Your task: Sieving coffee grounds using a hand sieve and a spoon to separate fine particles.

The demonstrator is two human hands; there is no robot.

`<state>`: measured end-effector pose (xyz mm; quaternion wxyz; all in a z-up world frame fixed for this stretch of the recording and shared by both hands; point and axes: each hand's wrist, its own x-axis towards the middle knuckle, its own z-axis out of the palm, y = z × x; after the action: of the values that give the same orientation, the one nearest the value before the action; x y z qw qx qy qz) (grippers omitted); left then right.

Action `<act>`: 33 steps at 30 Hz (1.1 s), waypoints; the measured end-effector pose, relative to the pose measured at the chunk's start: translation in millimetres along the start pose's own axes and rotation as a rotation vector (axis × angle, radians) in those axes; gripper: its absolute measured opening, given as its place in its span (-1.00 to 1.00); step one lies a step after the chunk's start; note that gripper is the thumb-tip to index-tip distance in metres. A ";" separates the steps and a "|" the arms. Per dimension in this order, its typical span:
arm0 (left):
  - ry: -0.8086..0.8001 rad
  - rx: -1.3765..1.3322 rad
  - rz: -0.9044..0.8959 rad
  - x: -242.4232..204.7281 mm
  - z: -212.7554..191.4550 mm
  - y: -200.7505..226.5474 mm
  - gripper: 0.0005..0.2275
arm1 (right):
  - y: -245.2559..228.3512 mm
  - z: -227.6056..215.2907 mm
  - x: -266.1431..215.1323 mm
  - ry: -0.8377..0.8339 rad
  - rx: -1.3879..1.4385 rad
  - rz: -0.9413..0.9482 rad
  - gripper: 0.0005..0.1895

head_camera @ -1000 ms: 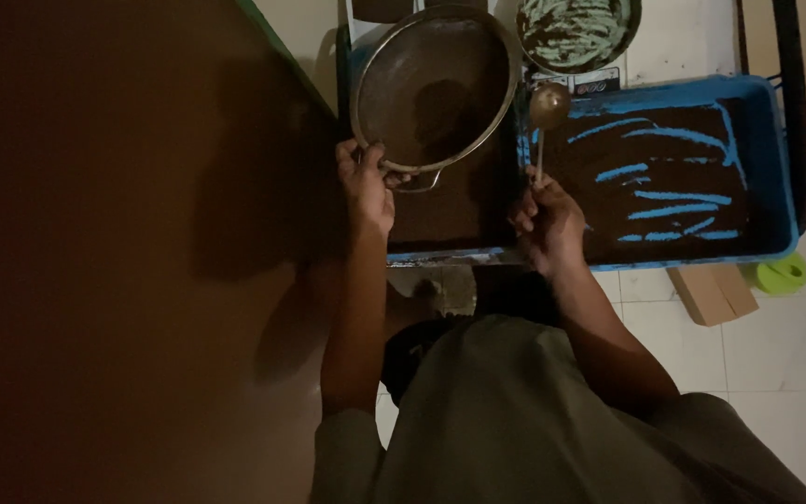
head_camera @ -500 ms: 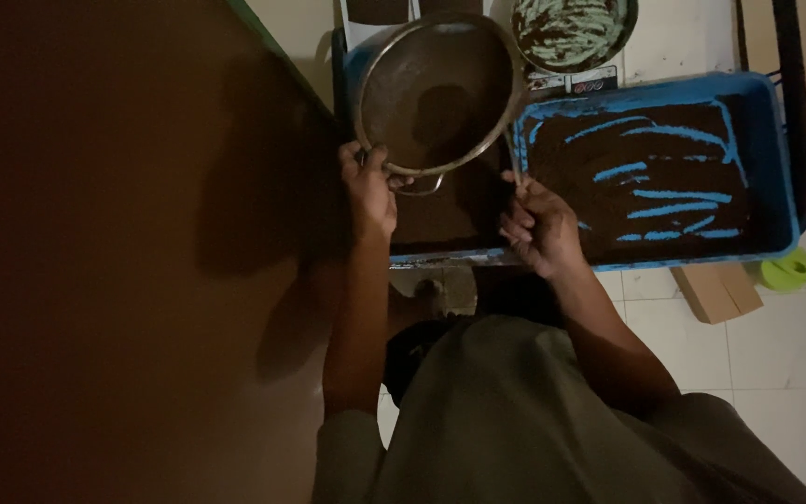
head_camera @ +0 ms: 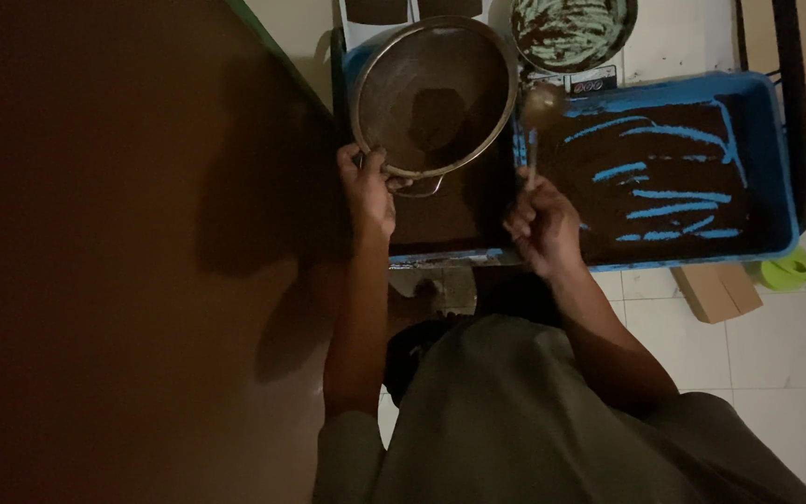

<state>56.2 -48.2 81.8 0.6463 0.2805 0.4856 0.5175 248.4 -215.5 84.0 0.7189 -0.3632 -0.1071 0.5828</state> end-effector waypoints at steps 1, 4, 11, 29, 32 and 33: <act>0.000 -0.001 0.001 4.0 -2.8 -3.8 -0.70 | -0.1 3.8 -1.7 -0.002 -0.001 0.000 -0.68; 0.005 -0.032 -0.019 10.8 -10.0 -9.9 -0.69 | -1.2 11.0 -4.7 -0.046 0.042 0.012 -0.61; 0.002 -0.020 0.011 6.8 -7.5 -6.4 -0.68 | -5.8 0.5 2.3 0.025 0.031 -0.013 -0.75; 0.005 0.157 0.191 -10.9 -28.8 1.9 -0.72 | -35.6 -41.5 6.0 0.109 -1.085 -0.715 -0.71; -0.005 0.178 0.214 -24.5 -25.3 11.8 -0.73 | -56.2 -21.3 6.7 0.030 -1.307 -0.867 -0.70; -0.013 0.180 0.205 -28.7 -24.0 16.1 -0.74 | -64.1 -8.9 5.8 -0.010 -1.422 -0.947 -0.69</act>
<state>27.9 -73.6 96.5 0.5654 0.3890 0.4948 0.5331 304.0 -217.4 117.7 0.4875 -0.6423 -0.5912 0.0166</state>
